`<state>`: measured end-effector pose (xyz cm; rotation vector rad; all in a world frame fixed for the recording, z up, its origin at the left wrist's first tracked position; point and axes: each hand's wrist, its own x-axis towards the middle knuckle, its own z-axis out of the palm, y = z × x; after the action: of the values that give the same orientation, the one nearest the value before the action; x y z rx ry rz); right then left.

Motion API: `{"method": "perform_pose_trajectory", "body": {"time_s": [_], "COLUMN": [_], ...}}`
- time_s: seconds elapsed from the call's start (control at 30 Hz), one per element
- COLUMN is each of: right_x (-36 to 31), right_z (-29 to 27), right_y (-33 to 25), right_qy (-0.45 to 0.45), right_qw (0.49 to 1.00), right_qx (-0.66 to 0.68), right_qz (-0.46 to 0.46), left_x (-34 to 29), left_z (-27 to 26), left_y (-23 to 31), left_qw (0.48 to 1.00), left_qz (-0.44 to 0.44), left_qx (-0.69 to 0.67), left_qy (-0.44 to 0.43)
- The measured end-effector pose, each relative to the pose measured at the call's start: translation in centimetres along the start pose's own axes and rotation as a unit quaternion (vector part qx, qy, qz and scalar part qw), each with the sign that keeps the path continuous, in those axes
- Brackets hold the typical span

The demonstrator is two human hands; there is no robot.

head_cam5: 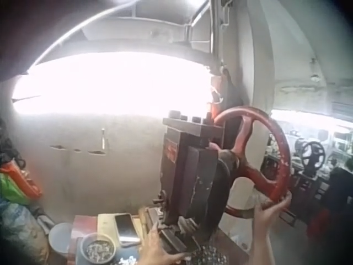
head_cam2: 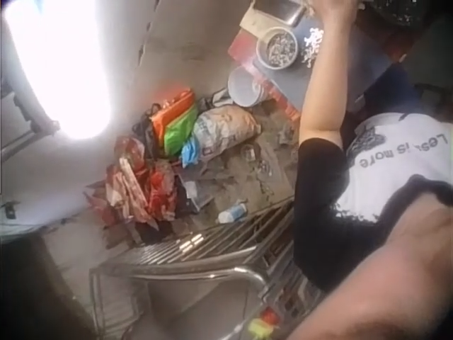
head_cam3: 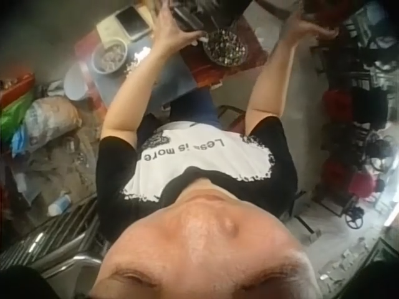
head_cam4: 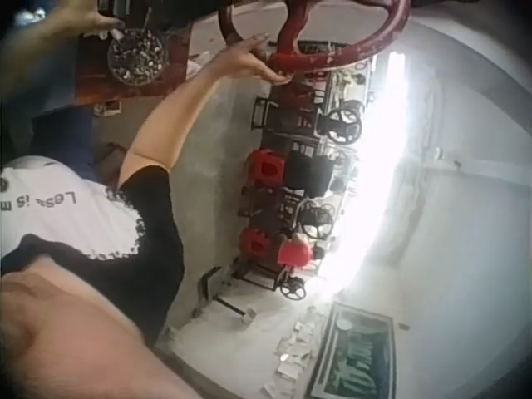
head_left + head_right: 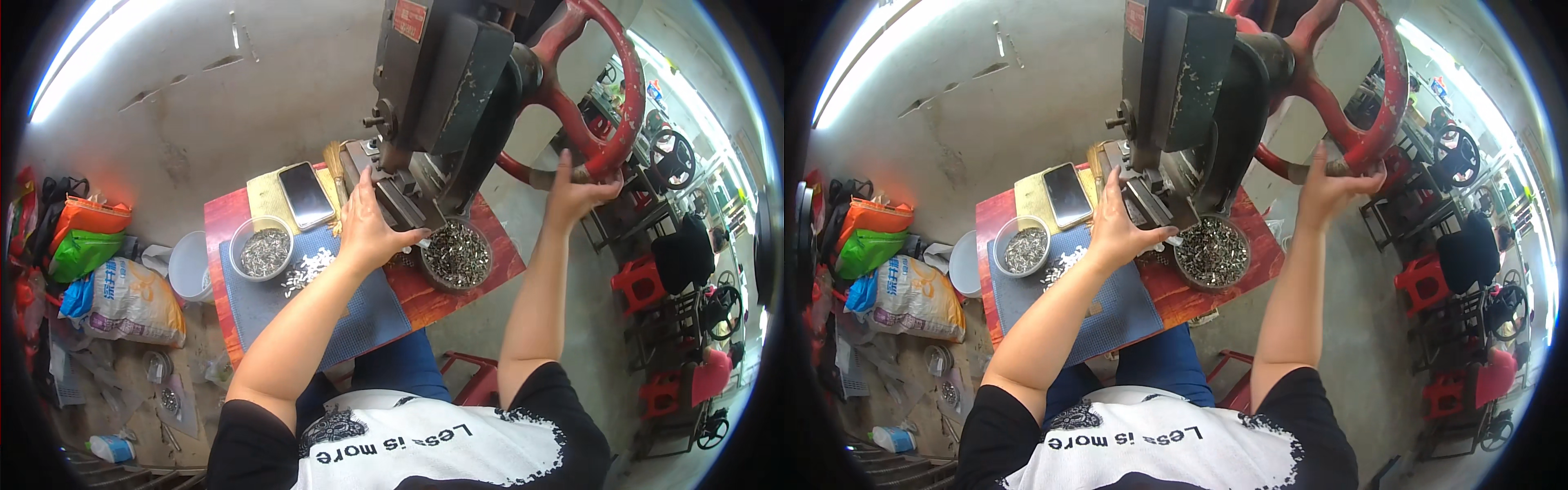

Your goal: Placing small metal studs into a jig and using a manual press to assemble them.

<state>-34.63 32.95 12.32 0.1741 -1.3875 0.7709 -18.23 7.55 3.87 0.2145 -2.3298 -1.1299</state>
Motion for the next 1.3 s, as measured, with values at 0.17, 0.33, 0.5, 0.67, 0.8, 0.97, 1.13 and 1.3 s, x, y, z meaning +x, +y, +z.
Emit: {"method": "perform_pose_trajectory", "body": {"time_s": [0.17, 0.33, 0.5, 0.67, 0.8, 0.97, 1.13, 1.3], "right_x": [3.5, 10.9, 19.1, 19.8, 14.6, 3.6, 7.0, 5.8], "right_z": [0.0, -0.3, 2.1, 3.5, 1.4, 0.9, 0.8, 1.1], "right_y": [4.6, 3.7, -0.4, 0.1, 1.0, 1.8, 2.2, 2.1], "right_qy": [-0.182, -0.29, -0.391, -0.432, -0.307, -0.125, -0.2, -0.171], "right_qw": [0.981, 0.955, 0.919, 0.852, 0.904, 0.909, 0.898, 0.908], "right_qx": [0.02, -0.049, 0.007, 0.179, 0.199, 0.328, 0.283, 0.267], "right_qz": [0.06, 0.023, 0.045, 0.234, 0.22, 0.226, 0.27, 0.273], "left_x": [0.2, 2.8, 6.2, 6.5, 6.5, 6.5, 3.4, -0.1], "left_z": [0.1, 0.6, 0.3, 0.3, 0.4, 0.2, -0.4, -0.2], "left_y": [-0.6, -2.8, -4.2, -4.6, -4.4, -4.2, -3.0, -1.2], "left_qw": [0.999, 0.998, 0.999, 0.999, 0.999, 0.998, 0.999, 0.999], "left_qz": [-0.013, 0.008, 0.033, 0.029, 0.026, -0.003, 0.001, -0.002], "left_qx": [0.028, 0.051, -0.01, 0.006, 0.001, -0.014, -0.015, 0.031], "left_qy": [0.019, 0.028, -0.027, -0.033, -0.033, -0.054, -0.043, 0.007]}}
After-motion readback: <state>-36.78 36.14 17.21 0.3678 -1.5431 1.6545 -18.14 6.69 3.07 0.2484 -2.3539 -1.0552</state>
